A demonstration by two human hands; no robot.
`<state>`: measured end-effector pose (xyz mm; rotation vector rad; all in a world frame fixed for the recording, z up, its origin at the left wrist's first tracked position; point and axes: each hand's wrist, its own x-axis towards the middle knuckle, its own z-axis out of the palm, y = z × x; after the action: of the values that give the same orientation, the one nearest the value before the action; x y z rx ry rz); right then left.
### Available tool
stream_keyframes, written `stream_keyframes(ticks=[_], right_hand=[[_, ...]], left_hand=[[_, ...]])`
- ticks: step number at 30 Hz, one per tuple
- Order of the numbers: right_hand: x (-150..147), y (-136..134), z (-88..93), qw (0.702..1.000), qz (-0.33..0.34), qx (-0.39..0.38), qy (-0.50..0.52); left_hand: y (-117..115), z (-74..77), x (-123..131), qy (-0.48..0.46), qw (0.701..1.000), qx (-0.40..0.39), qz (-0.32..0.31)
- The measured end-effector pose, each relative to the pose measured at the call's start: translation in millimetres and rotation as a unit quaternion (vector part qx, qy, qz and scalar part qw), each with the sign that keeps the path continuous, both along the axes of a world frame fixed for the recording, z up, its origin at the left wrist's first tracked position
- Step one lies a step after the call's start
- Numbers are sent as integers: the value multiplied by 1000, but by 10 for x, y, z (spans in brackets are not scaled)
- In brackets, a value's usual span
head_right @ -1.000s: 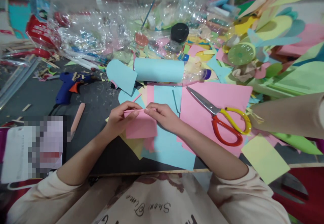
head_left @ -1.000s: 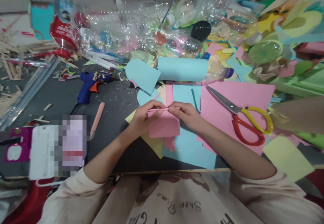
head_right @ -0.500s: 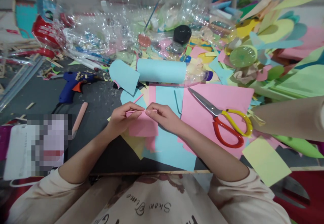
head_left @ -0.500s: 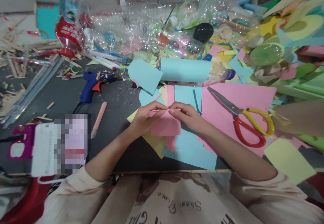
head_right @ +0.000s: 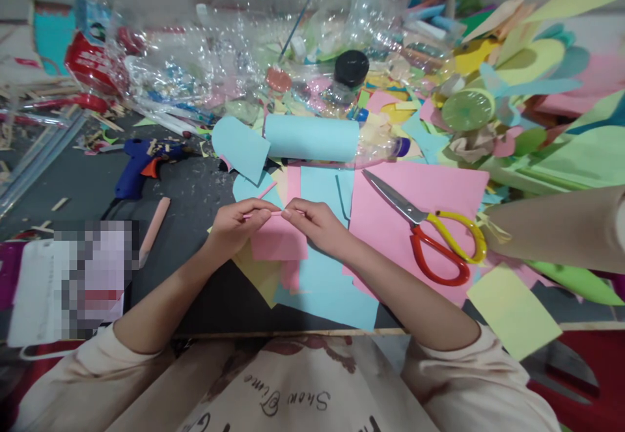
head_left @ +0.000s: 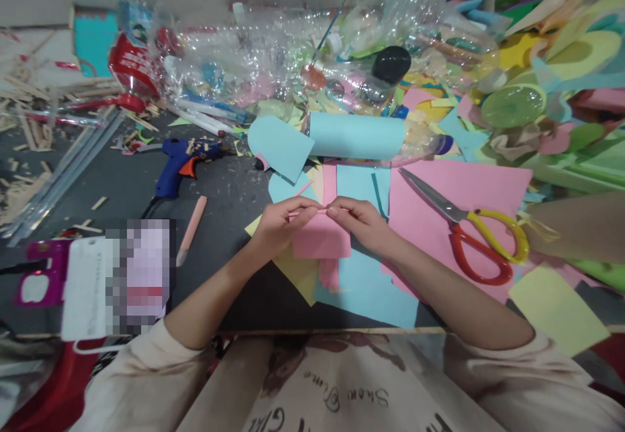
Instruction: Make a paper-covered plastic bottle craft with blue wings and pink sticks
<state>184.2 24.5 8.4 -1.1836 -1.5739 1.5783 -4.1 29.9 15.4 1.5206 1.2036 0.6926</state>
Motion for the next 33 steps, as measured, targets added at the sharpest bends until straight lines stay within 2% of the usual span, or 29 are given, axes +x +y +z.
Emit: stream_keyframes(ticks=[9, 19, 26, 30, 33], right_hand=[[-4, -2, 3, 1000, -10, 4, 9], [-14, -23, 8, 1000, -9, 9, 6], [-11, -22, 30, 1000, -7, -10, 7], [-16, -26, 37, 1000, 10, -11, 6], [-17, -26, 38, 1000, 8, -3, 2]], left_hand=[[-12, -33, 7, -25, 1000, 5, 17], [-22, -10, 7, -22, 1000, 11, -5], [-32, -23, 0, -50, 997, 44, -31], [-41, -28, 3, -66, 996, 59, -31], [-39, -23, 5, -65, 997, 41, -20]])
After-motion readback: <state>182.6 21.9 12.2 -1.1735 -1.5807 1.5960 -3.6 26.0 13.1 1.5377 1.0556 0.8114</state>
